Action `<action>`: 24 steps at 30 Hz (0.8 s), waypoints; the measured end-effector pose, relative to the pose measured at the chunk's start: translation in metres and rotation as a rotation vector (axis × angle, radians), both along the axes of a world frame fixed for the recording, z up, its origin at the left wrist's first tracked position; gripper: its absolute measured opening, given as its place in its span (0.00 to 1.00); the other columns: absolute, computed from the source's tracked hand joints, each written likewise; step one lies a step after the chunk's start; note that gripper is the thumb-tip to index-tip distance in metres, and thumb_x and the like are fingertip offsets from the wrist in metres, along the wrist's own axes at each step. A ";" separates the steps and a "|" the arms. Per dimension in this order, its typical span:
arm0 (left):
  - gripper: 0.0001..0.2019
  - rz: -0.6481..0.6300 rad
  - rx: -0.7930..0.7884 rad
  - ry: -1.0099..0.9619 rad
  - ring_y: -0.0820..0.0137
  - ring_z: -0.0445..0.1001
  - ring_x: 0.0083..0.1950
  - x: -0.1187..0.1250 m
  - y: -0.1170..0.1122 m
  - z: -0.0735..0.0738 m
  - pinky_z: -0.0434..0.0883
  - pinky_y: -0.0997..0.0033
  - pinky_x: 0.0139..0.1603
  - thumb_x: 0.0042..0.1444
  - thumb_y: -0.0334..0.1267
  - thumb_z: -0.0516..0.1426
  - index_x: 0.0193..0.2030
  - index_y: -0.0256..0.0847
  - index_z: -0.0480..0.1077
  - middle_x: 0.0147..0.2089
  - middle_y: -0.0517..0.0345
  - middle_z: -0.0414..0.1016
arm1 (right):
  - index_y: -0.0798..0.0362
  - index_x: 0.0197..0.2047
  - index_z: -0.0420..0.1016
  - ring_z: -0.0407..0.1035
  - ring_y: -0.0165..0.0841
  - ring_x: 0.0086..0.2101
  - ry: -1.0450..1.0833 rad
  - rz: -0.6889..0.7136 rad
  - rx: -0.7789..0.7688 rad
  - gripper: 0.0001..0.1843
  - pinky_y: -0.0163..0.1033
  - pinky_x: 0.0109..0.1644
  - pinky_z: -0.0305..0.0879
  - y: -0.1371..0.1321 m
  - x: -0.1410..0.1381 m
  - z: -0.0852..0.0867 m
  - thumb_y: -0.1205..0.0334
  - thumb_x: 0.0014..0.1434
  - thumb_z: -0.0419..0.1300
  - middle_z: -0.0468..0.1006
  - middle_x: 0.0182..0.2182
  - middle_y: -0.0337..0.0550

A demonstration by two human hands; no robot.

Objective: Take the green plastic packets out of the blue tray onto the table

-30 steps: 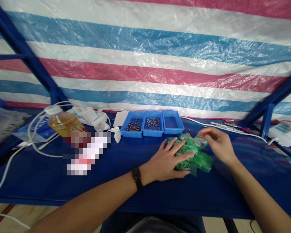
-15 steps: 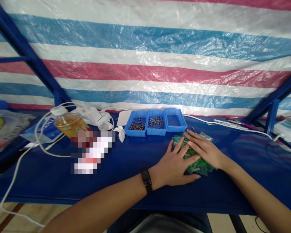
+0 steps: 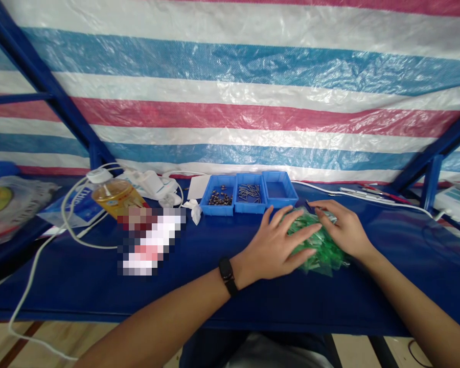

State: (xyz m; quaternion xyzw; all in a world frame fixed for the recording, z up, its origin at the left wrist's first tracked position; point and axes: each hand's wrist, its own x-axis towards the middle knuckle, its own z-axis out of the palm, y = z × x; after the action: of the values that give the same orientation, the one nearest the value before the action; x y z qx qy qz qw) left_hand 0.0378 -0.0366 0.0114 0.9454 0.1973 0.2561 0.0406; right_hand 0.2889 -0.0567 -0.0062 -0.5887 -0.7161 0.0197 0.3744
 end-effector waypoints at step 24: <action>0.04 0.170 0.002 0.070 0.64 0.69 0.49 -0.053 0.062 0.019 0.56 0.54 0.61 0.63 0.36 0.61 0.42 0.44 0.78 0.38 0.58 0.77 | 0.50 0.45 0.79 0.76 0.41 0.43 -0.008 0.172 -0.020 0.15 0.47 0.48 0.72 -0.010 -0.054 0.020 0.52 0.70 0.54 0.82 0.40 0.47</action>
State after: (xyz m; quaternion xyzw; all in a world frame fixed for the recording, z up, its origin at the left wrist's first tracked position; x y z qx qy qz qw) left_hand -0.0151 0.0251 0.0307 0.9337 0.2777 0.2258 0.0109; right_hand 0.2347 -0.0669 0.0137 -0.5289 -0.7653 0.0568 0.3626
